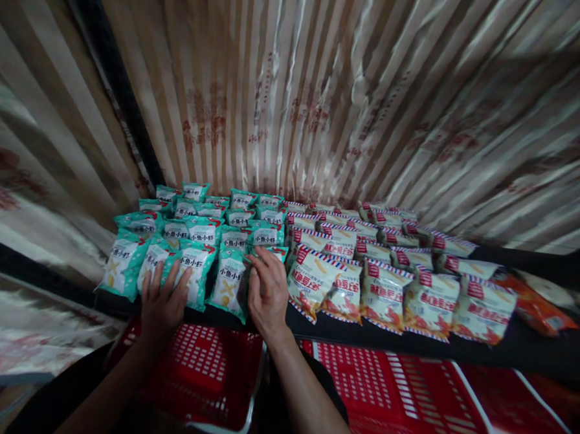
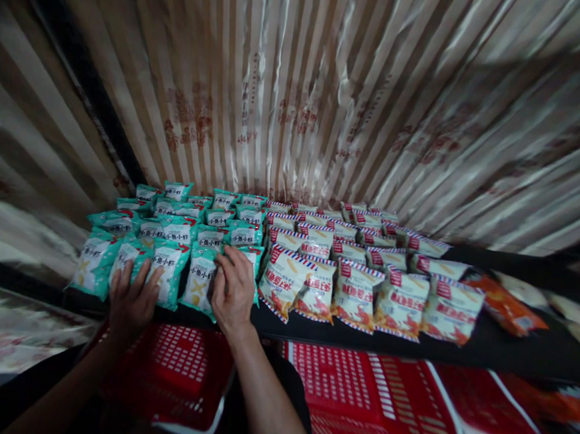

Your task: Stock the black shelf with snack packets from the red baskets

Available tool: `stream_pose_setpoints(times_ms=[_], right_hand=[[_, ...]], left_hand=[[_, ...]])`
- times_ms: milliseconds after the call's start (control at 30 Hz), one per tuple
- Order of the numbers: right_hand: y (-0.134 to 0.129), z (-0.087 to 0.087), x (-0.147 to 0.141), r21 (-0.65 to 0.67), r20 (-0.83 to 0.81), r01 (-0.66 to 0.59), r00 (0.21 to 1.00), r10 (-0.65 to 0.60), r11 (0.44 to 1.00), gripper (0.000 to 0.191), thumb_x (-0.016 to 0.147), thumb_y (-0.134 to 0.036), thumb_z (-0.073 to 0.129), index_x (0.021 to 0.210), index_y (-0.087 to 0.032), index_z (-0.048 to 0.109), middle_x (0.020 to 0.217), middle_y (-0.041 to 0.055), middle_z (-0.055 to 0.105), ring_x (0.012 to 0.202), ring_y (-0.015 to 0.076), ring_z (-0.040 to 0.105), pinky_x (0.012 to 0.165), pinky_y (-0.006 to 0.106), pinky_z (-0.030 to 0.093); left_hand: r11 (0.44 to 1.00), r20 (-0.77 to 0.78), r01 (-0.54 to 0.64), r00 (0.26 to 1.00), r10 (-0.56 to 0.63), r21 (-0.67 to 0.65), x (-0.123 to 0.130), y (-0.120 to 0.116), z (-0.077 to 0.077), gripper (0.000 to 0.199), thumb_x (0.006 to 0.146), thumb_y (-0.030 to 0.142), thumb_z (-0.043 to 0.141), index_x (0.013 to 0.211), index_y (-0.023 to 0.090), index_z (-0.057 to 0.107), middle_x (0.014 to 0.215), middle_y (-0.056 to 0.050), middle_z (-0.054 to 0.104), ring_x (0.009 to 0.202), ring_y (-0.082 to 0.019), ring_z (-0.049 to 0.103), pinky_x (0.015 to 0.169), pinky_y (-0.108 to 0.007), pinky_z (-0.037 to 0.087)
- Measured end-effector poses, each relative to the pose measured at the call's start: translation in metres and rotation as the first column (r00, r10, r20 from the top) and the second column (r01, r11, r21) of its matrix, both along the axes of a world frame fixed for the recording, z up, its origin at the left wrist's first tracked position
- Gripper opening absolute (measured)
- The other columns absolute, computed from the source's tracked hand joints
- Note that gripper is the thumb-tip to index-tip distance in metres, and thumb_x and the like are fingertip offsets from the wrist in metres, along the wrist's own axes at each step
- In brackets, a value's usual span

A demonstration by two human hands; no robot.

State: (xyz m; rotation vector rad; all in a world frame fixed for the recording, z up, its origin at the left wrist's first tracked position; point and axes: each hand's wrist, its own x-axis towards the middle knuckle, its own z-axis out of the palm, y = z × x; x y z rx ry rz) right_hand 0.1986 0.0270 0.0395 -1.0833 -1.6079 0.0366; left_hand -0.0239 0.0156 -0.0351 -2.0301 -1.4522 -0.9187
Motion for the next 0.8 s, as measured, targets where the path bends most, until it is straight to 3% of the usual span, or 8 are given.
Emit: stream_pose_setpoints(times_ms=[200, 400, 533, 633, 800], right_hand=[[-0.003, -0.004, 0.015, -0.027, -0.010, 0.011, 1.000, -0.011, 1.000, 0.031, 0.085, -0.012, 0.042, 0.109, -0.020, 0.061, 0.117, 0.0098, 0.060, 0.113, 0.0215, 0.051, 0.096, 0.045, 0.043], [-0.007, -0.006, 0.012, -0.110, 0.046, -0.004, 0.999, 0.009, 0.994, 0.030, 0.086, -0.015, 0.044, 0.110, -0.019, 0.062, 0.115, 0.0096, 0.061, 0.107, 0.0214, 0.053, 0.092, 0.041, 0.045], [-0.012, -0.006, 0.008, -0.195, 0.055, 0.010, 0.998, 0.001, 0.981, 0.031, 0.086, -0.018, 0.044, 0.110, -0.021, 0.062, 0.114, 0.0095, 0.059, 0.104, 0.0217, 0.054, 0.090, 0.040, 0.047], [-0.014, -0.007, 0.008, -0.235, 0.018, 0.012, 1.000, -0.008, 0.972, 0.031, 0.086, -0.019, 0.043, 0.110, -0.021, 0.063, 0.115, 0.0104, 0.056, 0.104, 0.0218, 0.054, 0.089, 0.039, 0.048], [-0.013, -0.010, 0.011, -0.253, -0.012, -0.044, 0.999, 0.043, 0.967, 0.030, 0.087, -0.020, 0.042, 0.108, -0.019, 0.064, 0.118, 0.0120, 0.053, 0.104, 0.0215, 0.055, 0.088, 0.037, 0.050]], left_hand=[[0.998, 0.015, -0.035, 0.999, 0.034, 0.045, 0.011, -0.003, -0.002, 0.059, 0.084, 0.017, 0.050, 0.139, 0.024, 0.031, 0.142, -0.008, 0.038, 0.136, -0.028, 0.022, 0.108, -0.052, 0.022], [0.999, 0.027, 0.002, 1.000, -0.003, 0.040, 0.041, -0.020, -0.003, 0.056, 0.083, 0.016, 0.049, 0.137, 0.020, 0.035, 0.142, -0.010, 0.038, 0.136, -0.028, 0.021, 0.110, -0.050, 0.020], [0.990, -0.074, 0.142, 0.987, -0.143, -0.022, 0.067, -0.038, -0.002, 0.042, 0.080, 0.011, 0.050, 0.121, 0.019, 0.054, 0.132, -0.012, 0.050, 0.134, -0.027, 0.027, 0.106, -0.044, 0.030], [0.968, -0.133, 0.240, 0.960, -0.247, -0.068, 0.081, -0.048, -0.001, 0.041, 0.079, 0.005, 0.041, 0.113, 0.020, 0.059, 0.123, -0.009, 0.058, 0.129, -0.023, 0.037, 0.102, -0.037, 0.036], [0.964, -0.166, 0.251, 0.951, -0.262, -0.084, 0.086, -0.047, -0.003, 0.042, 0.079, 0.006, 0.041, 0.114, 0.024, 0.058, 0.120, -0.007, 0.060, 0.119, -0.019, 0.048, 0.096, -0.032, 0.041]])
